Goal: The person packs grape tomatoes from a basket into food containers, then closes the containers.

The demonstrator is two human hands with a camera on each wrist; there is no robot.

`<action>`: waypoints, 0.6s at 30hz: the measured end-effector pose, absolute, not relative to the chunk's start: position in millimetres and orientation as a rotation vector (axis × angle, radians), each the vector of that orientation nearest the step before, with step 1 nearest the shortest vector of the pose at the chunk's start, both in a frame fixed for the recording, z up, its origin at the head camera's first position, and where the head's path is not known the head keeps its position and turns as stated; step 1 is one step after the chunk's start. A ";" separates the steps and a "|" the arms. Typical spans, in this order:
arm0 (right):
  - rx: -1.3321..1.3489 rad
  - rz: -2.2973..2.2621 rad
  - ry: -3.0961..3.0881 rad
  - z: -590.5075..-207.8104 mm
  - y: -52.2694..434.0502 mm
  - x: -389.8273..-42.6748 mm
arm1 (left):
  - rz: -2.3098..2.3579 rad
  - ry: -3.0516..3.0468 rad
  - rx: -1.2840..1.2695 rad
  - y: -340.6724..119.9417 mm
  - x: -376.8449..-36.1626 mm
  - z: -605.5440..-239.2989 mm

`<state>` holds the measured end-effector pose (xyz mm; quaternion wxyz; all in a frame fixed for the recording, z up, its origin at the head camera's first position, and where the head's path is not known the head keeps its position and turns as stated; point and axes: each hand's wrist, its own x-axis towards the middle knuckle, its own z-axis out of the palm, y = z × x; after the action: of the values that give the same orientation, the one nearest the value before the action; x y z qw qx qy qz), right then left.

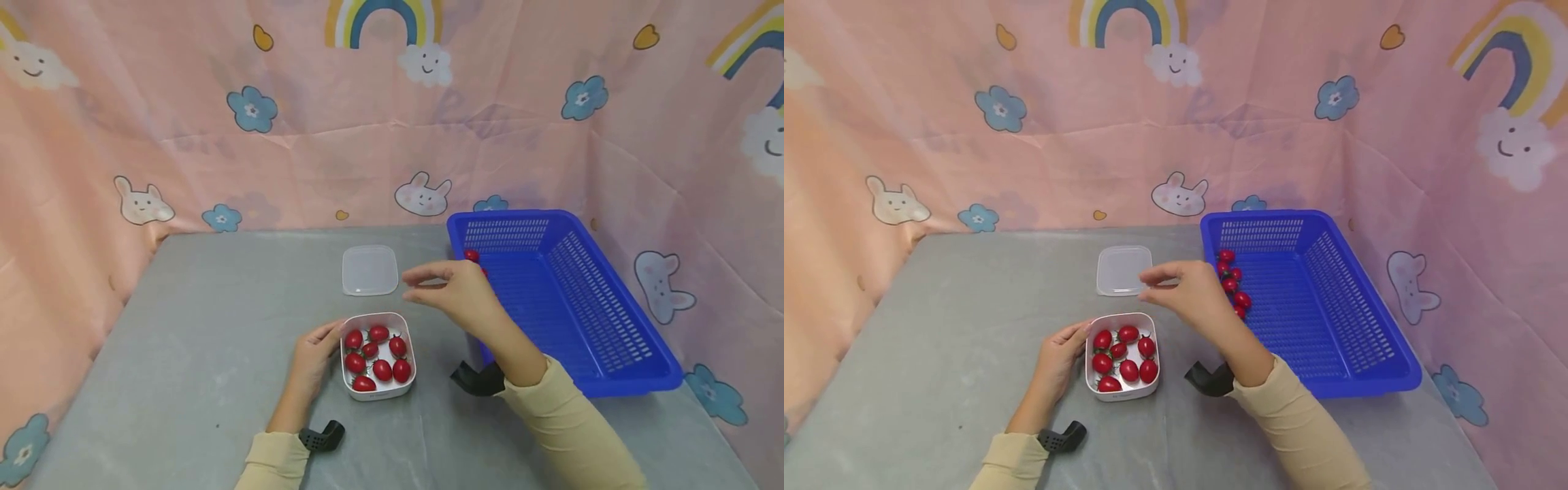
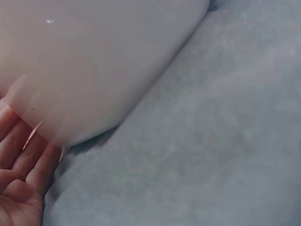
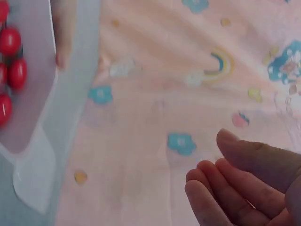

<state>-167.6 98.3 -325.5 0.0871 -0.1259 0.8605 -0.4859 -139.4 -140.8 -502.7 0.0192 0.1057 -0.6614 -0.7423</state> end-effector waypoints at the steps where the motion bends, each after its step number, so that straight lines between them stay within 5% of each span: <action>1: -0.359 -1.446 2.576 -322.4 103.0 -171.6 | -2.317 -2.039 0.331 -140.7 -139.5 -502.9; 18: -0.107 -1.525 2.714 -328.2 167.8 -243.9 | -2.353 -2.008 0.337 -141.5 -141.1 -504.5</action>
<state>-243.9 167.8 -328.2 0.0133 -0.0343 0.8712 -0.4895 -141.1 -141.5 -504.5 0.0150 0.1085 -0.6452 -0.7562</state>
